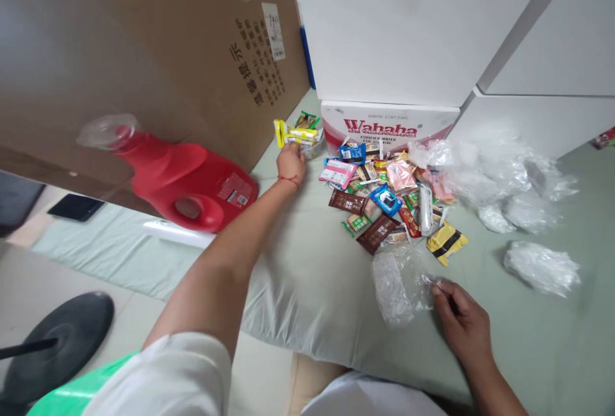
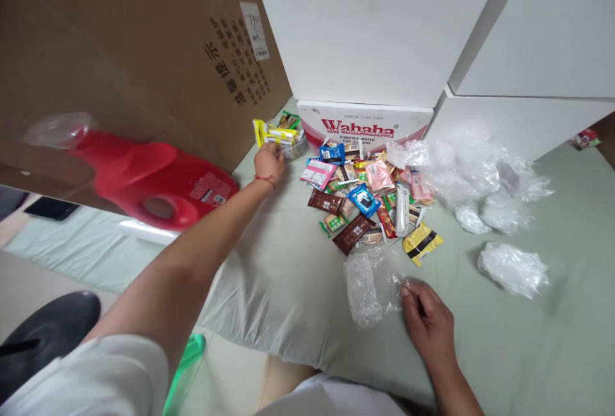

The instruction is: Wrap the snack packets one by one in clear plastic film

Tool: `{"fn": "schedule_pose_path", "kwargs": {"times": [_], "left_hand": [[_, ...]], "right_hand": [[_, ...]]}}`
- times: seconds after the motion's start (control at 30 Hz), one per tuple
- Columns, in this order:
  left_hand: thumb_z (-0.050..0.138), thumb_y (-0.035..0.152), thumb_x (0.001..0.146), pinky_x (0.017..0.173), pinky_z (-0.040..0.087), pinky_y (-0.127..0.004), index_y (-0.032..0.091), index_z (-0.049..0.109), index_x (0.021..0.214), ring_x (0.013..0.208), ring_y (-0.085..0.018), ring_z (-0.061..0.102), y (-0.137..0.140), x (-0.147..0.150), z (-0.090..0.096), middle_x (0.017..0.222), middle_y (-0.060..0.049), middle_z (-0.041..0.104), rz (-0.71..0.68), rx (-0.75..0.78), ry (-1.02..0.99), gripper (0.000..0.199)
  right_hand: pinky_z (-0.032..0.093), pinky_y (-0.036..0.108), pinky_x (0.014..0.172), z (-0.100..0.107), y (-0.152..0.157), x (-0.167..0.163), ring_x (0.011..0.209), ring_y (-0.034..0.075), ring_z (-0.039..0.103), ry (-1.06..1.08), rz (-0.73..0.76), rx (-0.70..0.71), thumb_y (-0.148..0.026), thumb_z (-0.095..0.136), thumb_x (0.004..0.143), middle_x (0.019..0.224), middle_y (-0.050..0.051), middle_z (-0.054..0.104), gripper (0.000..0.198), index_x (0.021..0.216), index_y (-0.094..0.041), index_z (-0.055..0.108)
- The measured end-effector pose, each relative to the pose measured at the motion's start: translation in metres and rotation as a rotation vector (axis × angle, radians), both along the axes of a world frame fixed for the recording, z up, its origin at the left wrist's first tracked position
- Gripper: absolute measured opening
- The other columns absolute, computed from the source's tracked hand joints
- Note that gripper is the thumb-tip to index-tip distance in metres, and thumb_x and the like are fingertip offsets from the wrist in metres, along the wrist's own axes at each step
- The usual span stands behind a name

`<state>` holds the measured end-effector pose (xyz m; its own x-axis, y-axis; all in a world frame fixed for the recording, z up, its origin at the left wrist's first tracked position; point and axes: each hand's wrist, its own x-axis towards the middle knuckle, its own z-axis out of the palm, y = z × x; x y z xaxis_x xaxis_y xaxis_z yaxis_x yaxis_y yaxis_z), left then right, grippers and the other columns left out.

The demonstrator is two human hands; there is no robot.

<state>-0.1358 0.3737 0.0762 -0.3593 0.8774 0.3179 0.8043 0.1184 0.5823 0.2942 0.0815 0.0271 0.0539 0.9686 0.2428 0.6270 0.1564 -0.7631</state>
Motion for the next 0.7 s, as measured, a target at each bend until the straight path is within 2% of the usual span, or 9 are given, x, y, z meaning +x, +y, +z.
{"fn": "schedule_pose_path", "kwargs": {"times": [0.2,0.3,0.37,0.43,0.5,0.53,0.6,0.63,0.7], "left_hand": [[0.054,0.021,0.079,0.101,0.049,-0.048,0.019,0.065,0.087,0.102,-0.033,0.064,-0.106,0.002,0.002,0.097,-0.014,0.067,-0.042,-0.008,0.041,0.013],[0.055,0.027,0.084,0.094,0.053,-0.043,0.019,0.069,0.1,0.102,-0.029,0.064,-0.164,0.018,0.007,0.113,-0.014,0.066,-0.077,0.083,0.043,0.023],[0.058,0.032,0.088,0.078,0.056,-0.037,0.02,0.069,0.112,0.095,-0.025,0.064,-0.211,0.045,0.01,0.122,-0.014,0.063,-0.093,0.153,0.002,0.028],[0.06,0.034,0.092,0.07,0.054,-0.033,0.023,0.068,0.11,0.082,-0.021,0.061,-0.261,0.084,0.011,0.109,-0.009,0.065,-0.146,0.157,-0.065,0.023],[0.06,0.035,0.095,0.065,0.052,-0.03,0.025,0.068,0.102,0.077,-0.018,0.062,-0.302,0.128,0.008,0.101,-0.006,0.065,-0.277,0.089,-0.207,0.014],[0.062,0.036,0.095,0.065,0.053,-0.03,0.025,0.067,0.106,0.08,-0.019,0.063,-0.316,0.148,0.005,0.101,-0.006,0.065,-0.315,0.038,-0.278,0.016],[0.06,0.039,0.097,0.064,0.052,-0.031,0.024,0.064,0.112,0.083,-0.02,0.064,-0.323,0.181,-0.003,0.1,-0.007,0.063,-0.253,-0.015,-0.364,0.022],[0.058,0.041,0.098,0.066,0.053,-0.033,0.023,0.063,0.113,0.085,-0.022,0.064,-0.317,0.192,-0.007,0.101,-0.008,0.063,-0.197,-0.017,-0.366,0.024],[0.062,0.045,0.094,0.084,0.055,-0.042,0.02,0.063,0.119,0.099,-0.027,0.063,-0.293,0.205,-0.016,0.11,-0.013,0.063,-0.137,0.029,-0.326,0.036]], "right_hand": [[0.055,0.028,0.066,0.002,0.001,-0.003,0.07,0.018,0.067,0.068,-0.008,-0.03,-0.042,0.063,0.097,0.082,0.003,0.075,0.022,0.093,-0.024,0.076],[0.051,0.028,0.064,0.005,0.003,-0.006,0.066,0.017,0.063,0.127,-0.038,-0.071,-0.044,0.063,0.096,0.079,0.002,0.073,0.026,0.09,-0.023,0.076],[0.049,0.027,0.061,0.007,0.003,-0.009,0.063,0.015,0.059,0.226,-0.095,-0.12,-0.048,0.064,0.094,0.076,0.002,0.071,0.029,0.091,-0.022,0.076],[0.047,0.027,0.059,0.008,0.001,-0.014,0.061,0.015,0.055,0.358,-0.178,-0.16,-0.051,0.065,0.092,0.073,0.001,0.068,0.033,0.092,-0.02,0.075],[0.045,0.026,0.057,0.011,-0.001,-0.02,0.06,0.014,0.052,0.469,-0.225,-0.19,-0.054,0.067,0.089,0.071,0.0,0.066,0.035,0.091,-0.019,0.074],[0.044,0.025,0.056,0.012,-0.003,-0.024,0.06,0.014,0.051,0.502,-0.221,-0.201,-0.054,0.067,0.089,0.07,0.0,0.065,0.035,0.09,-0.019,0.073],[0.043,0.025,0.056,0.015,-0.007,-0.031,0.06,0.014,0.05,0.528,-0.177,-0.213,-0.053,0.067,0.089,0.07,-0.001,0.064,0.034,0.088,-0.02,0.073],[0.043,0.025,0.056,0.015,-0.009,-0.033,0.061,0.014,0.05,0.525,-0.147,-0.213,-0.052,0.066,0.09,0.07,-0.001,0.063,0.033,0.088,-0.02,0.073],[0.043,0.025,0.058,0.015,-0.012,-0.036,0.061,0.013,0.051,0.503,-0.089,-0.206,-0.05,0.065,0.092,0.07,-0.001,0.063,0.031,0.087,-0.021,0.073]]}}
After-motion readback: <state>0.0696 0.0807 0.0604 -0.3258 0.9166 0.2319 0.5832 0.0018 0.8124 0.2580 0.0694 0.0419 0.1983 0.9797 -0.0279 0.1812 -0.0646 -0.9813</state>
